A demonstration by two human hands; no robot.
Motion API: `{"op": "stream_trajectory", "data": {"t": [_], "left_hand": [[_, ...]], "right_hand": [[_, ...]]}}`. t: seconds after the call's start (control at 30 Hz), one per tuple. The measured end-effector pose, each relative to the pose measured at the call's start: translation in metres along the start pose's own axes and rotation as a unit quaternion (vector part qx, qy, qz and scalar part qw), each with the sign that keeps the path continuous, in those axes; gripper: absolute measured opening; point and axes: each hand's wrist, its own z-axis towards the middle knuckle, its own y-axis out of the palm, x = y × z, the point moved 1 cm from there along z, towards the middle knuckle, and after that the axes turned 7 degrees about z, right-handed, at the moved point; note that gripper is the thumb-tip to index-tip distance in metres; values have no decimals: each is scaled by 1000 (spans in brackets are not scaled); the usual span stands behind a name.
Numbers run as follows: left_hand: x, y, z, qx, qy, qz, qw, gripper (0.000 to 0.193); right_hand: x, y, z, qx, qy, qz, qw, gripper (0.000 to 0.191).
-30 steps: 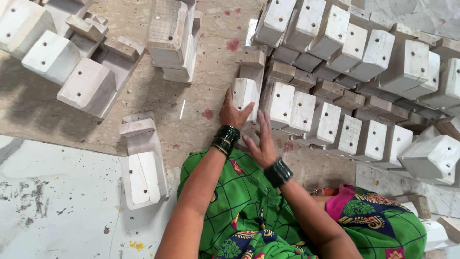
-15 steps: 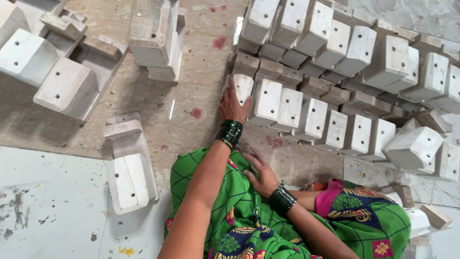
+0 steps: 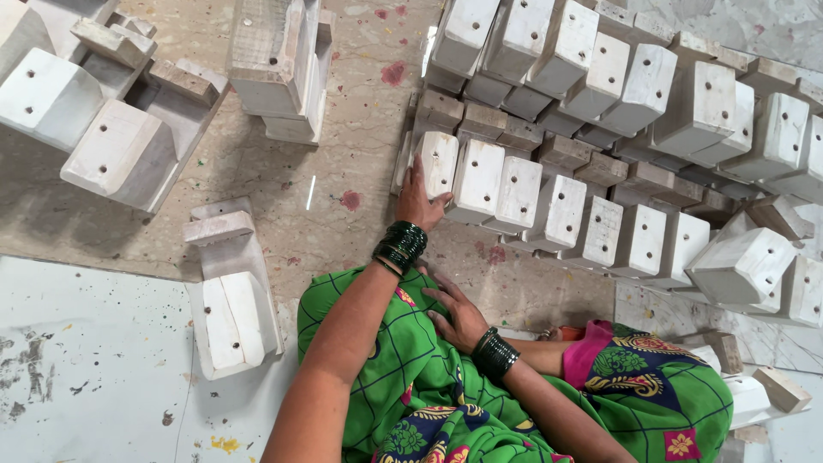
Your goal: The person sits on the floor and picks up white rectangular blocks one at a time, arranging them into neat rows and stacks alongside other blocks on the floor. They occasionally turn or reposition blocks to align them with the existing rows.
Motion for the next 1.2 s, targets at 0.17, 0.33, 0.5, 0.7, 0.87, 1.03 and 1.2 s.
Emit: {"op": "stream_trajectory", "data": {"t": [0.17,0.33,0.5,0.7,0.87,1.03,1.2], "left_hand": [[4,-14,6,23,60,-15,998,104],[7,-28,6,29,109,-34,993,104],[10,-28,3,49,75,-69,994,101],[-8,-17,0,70,-39,-89,993,90],[-17,-11,0,38,-98,-29,994,86],[-13,-8,-11,61,-39,-32,997,81],[-22,-22,-19,62,6,-56,997,76]], "right_hand": [[2,2,-2,-16,15,1,1000,49],[-2,-2,-4,-16,29,9,999,51],[-1,-26,-14,19,37,-61,997,59],[59,-168,-101,198,9,-201,959,52],[110,-309,-262,469,110,-301,823,34],[151,-298,-383,548,423,-250,677,80],[190,-224,-448,534,623,-145,552,100]]}}
